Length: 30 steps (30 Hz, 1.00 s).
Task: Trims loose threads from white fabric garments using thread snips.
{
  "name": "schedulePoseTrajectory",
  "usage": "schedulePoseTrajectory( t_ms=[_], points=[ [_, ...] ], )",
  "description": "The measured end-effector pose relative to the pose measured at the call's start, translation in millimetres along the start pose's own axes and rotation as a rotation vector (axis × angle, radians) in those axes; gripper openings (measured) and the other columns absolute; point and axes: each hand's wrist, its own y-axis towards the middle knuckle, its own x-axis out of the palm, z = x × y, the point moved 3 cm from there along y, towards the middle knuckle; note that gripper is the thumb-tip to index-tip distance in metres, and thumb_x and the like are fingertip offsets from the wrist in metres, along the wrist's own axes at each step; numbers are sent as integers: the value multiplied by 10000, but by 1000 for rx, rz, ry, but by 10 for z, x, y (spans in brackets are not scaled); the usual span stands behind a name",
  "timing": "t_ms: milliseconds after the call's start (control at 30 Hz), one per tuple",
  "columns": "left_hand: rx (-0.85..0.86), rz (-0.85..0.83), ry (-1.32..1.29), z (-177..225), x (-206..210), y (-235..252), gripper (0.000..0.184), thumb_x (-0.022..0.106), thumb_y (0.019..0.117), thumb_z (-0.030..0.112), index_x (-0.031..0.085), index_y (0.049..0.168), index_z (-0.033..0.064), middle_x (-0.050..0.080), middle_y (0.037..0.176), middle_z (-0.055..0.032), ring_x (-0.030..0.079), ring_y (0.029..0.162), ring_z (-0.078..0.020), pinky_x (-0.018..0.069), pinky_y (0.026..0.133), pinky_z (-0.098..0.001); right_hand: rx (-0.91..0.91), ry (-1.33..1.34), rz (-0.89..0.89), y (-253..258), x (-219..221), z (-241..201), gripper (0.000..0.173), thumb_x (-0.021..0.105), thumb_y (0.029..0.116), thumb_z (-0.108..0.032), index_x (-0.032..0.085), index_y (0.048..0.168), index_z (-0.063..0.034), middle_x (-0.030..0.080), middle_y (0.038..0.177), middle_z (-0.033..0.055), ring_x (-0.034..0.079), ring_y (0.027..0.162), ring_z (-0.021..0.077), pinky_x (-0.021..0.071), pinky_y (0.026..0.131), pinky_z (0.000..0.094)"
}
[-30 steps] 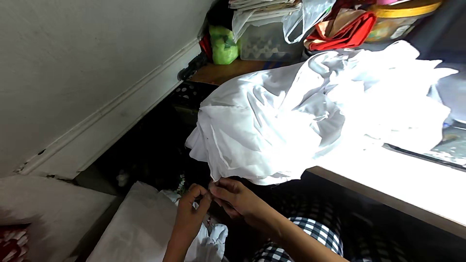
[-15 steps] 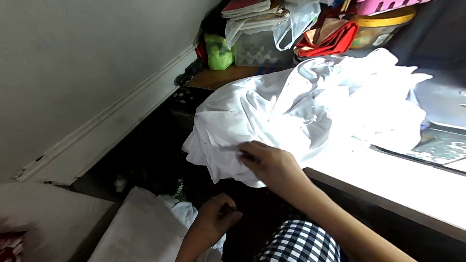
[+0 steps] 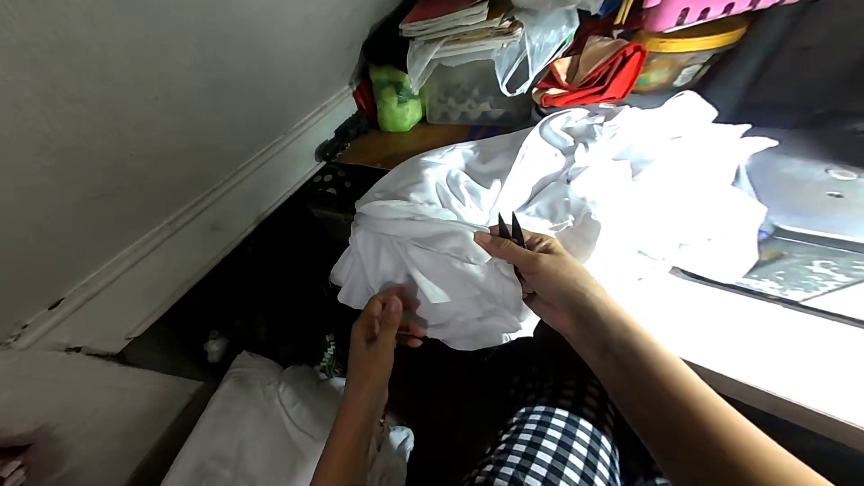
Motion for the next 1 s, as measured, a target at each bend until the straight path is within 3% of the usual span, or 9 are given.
schedulePoseTrajectory(
  t_ms=[67,133,267,400,500,667,767,867,1000],
  points=[
    [1,5,9,33,113,129,248,486,1067,143,597,1230,-7,697,907,-95,702,732,-152,609,677,-282,14,-27,-6,2,2,-39,146,611,1026,-195,678,940,-97,579,625,1,467,443,18,378,392,162],
    [13,-6,-6,81,216,233,118,567,1035,110,627,1082,19,675,813,-64,685,691,-132,603,664,-277,-4,-87,-1,-9,-22,-127,117,631,1016,-190,688,957,-107,565,619,-13,429,434,8,356,388,159],
    [-45,8,-440,247,300,351,97,558,1012,43,641,982,82,686,915,-44,689,808,-125,597,783,-300,-95,-124,20,9,-63,-396,91,616,1022,-158,665,974,-99,534,574,-48,361,388,-26,303,356,127],
    [-197,101,-722,272,304,378,122,491,1020,-13,593,1012,53,660,834,-75,696,724,-161,628,769,-335,-102,-66,-15,140,-129,-423,127,567,1051,-170,635,980,-90,580,571,-32,344,366,-33,272,335,133],
    [-242,125,-691,226,231,338,204,478,1027,-27,620,1161,28,683,853,-92,703,697,-144,625,706,-275,-44,-13,-15,238,-234,-350,190,520,1072,-188,624,949,-87,570,581,-29,331,367,-24,277,335,140],
    [-235,125,-581,201,181,331,176,513,1046,49,655,1141,10,678,837,-96,686,666,-151,623,676,-288,21,33,59,335,-290,-279,203,518,1073,-220,639,974,-90,508,543,-34,301,346,-12,267,312,148],
    [-157,30,-387,193,229,382,191,511,1069,147,611,1197,48,691,949,-108,708,772,-181,622,734,-332,6,40,96,329,-259,-306,198,531,1069,-218,647,991,-78,571,581,-23,306,345,-16,267,312,149],
    [-11,14,-305,219,260,399,119,592,1017,66,652,1115,35,694,995,-101,712,835,-181,624,779,-350,-51,80,112,314,-228,-389,157,543,1060,-176,630,969,-81,560,611,-28,305,351,-15,298,324,143],
    [78,14,-578,278,119,369,156,504,1018,54,639,1094,74,700,1048,-93,713,954,-200,596,901,-389,-94,104,198,383,-278,-390,130,544,1060,-167,614,985,-87,569,644,-40,321,356,-11,327,331,144]
  ],
)
